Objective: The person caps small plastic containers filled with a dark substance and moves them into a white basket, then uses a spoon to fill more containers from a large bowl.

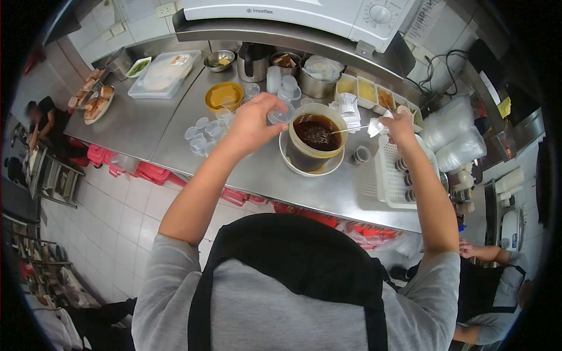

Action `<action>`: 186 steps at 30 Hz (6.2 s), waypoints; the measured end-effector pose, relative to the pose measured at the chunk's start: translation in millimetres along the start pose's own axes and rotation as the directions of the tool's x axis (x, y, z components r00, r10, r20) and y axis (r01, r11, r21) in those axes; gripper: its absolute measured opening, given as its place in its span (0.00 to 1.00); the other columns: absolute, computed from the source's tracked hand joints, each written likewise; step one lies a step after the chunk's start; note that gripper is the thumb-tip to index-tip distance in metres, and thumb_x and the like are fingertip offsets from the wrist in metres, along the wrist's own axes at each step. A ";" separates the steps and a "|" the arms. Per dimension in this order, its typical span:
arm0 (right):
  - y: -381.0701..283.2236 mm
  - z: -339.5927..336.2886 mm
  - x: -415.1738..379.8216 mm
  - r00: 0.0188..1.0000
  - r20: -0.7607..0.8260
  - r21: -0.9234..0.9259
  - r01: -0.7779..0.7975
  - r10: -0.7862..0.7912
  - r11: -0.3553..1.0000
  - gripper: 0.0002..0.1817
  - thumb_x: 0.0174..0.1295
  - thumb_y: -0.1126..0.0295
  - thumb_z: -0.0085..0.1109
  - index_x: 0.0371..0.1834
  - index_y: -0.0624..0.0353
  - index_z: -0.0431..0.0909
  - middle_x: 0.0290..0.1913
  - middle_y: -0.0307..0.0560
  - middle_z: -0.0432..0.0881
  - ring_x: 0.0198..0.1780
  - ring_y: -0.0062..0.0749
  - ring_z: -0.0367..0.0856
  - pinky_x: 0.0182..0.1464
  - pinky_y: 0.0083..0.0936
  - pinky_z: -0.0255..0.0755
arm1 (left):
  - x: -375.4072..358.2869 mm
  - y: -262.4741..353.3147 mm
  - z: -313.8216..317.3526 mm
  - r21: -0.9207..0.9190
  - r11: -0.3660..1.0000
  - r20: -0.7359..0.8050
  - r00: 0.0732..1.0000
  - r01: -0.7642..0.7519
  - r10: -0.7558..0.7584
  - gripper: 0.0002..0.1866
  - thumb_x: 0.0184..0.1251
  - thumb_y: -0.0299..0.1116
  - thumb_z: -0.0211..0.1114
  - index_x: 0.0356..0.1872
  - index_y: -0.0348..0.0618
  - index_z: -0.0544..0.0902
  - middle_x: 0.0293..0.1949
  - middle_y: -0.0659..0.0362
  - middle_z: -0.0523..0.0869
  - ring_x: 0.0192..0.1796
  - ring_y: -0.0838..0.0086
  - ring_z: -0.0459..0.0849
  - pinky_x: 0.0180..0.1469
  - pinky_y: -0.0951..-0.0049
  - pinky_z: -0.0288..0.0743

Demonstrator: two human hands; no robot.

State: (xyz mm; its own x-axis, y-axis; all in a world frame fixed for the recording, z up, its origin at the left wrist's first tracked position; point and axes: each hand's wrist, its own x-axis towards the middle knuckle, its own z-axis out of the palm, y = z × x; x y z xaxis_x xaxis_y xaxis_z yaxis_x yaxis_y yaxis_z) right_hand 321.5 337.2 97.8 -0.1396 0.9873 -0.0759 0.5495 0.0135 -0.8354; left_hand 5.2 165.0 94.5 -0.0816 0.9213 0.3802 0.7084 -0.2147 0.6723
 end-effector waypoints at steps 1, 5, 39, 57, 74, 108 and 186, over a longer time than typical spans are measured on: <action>-1.2 -1.8 -1.1 1.000 0.000 0.019 -0.014 0.014 1.000 0.10 0.56 0.65 0.61 0.28 0.62 0.77 0.18 0.37 0.69 0.16 0.23 0.64 0.16 0.23 0.58 | 2.3 4.1 1.2 -0.020 0.999 0.018 0.999 0.037 -0.036 0.20 0.46 0.23 0.73 0.44 0.42 0.78 0.50 0.58 0.81 0.49 0.69 0.80 0.52 0.71 0.74; 2.5 -9.4 1.3 0.995 0.030 0.107 -0.100 0.098 0.989 0.09 0.57 0.66 0.60 0.30 0.61 0.74 0.19 0.36 0.66 0.17 0.21 0.63 0.16 0.21 0.57 | 8.7 1.6 16.1 -0.082 0.996 -0.081 0.996 -0.043 0.037 0.30 0.43 0.24 0.75 0.51 0.44 0.72 0.47 0.58 0.82 0.48 0.68 0.80 0.53 0.70 0.74; -144.9 25.3 -125.1 0.257 0.168 -0.570 0.813 -0.952 0.119 0.09 0.49 0.75 0.63 0.33 0.60 0.74 0.32 0.49 0.74 0.31 0.45 0.76 0.32 0.36 0.71 | 15.4 0.7 44.3 -0.329 0.938 -0.041 0.990 0.111 -0.132 0.53 0.39 0.26 0.78 0.68 0.57 0.56 0.46 0.54 0.84 0.44 0.65 0.81 0.54 0.67 0.73; -135.9 13.2 -104.1 0.319 -0.148 -0.581 0.738 -0.936 0.343 0.06 0.56 0.77 0.60 0.35 0.66 0.75 0.30 0.52 0.75 0.31 0.46 0.75 0.35 0.31 0.70 | 45.7 -94.0 27.7 -0.172 0.959 -0.070 0.968 0.226 -0.240 0.49 0.37 0.28 0.77 0.66 0.51 0.60 0.43 0.51 0.82 0.42 0.61 0.81 0.49 0.63 0.75; -60.4 44.5 -74.8 0.582 0.145 -0.637 0.674 -0.800 0.374 0.11 0.48 0.77 0.63 0.36 0.63 0.75 0.33 0.50 0.75 0.33 0.47 0.77 0.34 0.37 0.72 | 136.2 -205.0 80.5 0.525 0.807 -0.050 0.956 0.271 -0.289 0.29 0.54 0.48 0.68 0.55 0.46 0.72 0.43 0.47 0.83 0.46 0.53 0.83 0.46 0.57 0.78; -9.2 38.7 -7.0 0.995 -0.043 0.040 0.089 -0.088 0.995 0.13 0.55 0.65 0.60 0.32 0.67 0.82 0.23 0.42 0.80 0.23 0.27 0.74 0.27 0.26 0.67 | -21.7 -87.0 5.2 -0.338 0.926 -0.188 0.952 0.169 -0.242 0.07 0.52 0.23 0.71 0.26 0.36 0.79 0.53 0.56 0.75 0.52 0.76 0.77 0.51 0.75 0.74; -54.1 54.2 -57.4 0.384 0.340 -0.591 0.798 -0.859 0.123 0.13 0.46 0.75 0.60 0.37 0.60 0.74 0.35 0.48 0.73 0.36 0.41 0.76 0.37 0.34 0.73 | 25.0 -155.9 61.1 0.596 0.779 0.137 0.930 0.197 -0.340 0.20 0.52 0.47 0.69 0.38 0.43 0.79 0.33 0.48 0.85 0.38 0.53 0.84 0.39 0.55 0.77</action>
State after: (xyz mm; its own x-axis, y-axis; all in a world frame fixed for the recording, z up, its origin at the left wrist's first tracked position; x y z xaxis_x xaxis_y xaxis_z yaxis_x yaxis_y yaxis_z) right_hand 255.1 271.3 117.8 -0.8054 0.3135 0.5031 0.4425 0.8826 0.1585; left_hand -64.4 241.3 -39.6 -0.2206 0.9746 0.0379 0.9532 0.2072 0.2202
